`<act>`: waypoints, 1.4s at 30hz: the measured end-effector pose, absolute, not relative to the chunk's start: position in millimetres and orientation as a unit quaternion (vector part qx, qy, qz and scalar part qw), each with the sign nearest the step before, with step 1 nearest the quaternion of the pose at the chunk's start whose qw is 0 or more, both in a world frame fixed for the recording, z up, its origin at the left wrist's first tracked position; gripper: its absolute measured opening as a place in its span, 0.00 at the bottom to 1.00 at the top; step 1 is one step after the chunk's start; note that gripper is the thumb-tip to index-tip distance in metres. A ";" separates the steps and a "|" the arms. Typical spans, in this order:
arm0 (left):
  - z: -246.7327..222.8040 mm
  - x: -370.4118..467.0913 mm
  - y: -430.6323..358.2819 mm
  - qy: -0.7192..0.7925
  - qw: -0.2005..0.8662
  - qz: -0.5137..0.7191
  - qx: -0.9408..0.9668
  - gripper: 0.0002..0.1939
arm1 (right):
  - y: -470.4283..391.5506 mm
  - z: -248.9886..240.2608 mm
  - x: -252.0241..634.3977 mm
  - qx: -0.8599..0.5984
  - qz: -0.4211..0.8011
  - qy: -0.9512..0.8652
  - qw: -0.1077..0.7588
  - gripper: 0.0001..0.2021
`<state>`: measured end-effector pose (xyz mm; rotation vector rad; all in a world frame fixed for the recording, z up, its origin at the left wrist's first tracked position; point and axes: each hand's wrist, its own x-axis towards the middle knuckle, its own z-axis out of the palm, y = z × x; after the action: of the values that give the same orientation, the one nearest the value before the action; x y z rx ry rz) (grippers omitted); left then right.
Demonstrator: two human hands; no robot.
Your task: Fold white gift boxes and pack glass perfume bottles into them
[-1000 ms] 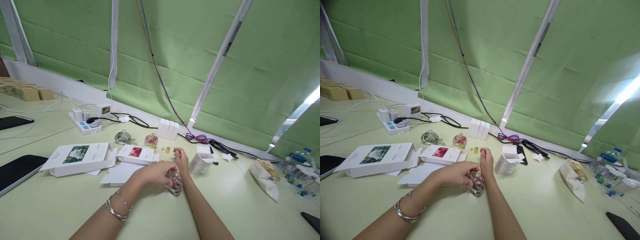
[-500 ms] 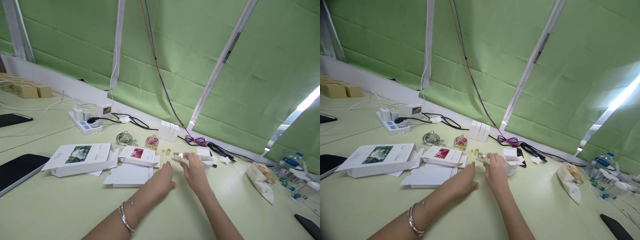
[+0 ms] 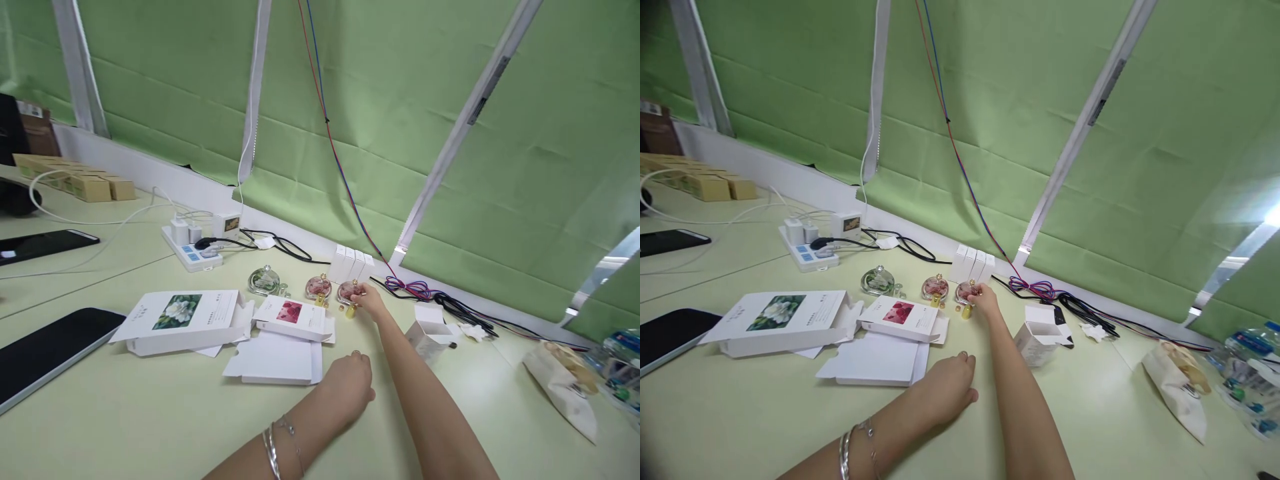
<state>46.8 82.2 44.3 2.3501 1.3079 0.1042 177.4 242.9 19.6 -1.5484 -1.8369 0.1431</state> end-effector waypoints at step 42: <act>40.4 47.6 109.0 0.403 0.183 0.297 0.846 0.15 | 78.8 28.7 301.5 -0.743 -0.179 -0.578 0.287 0.37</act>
<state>47.6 109.0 40.4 2.3882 1.1358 0.8375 301.5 78.8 28.7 -1.9851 -1.5431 -0.4790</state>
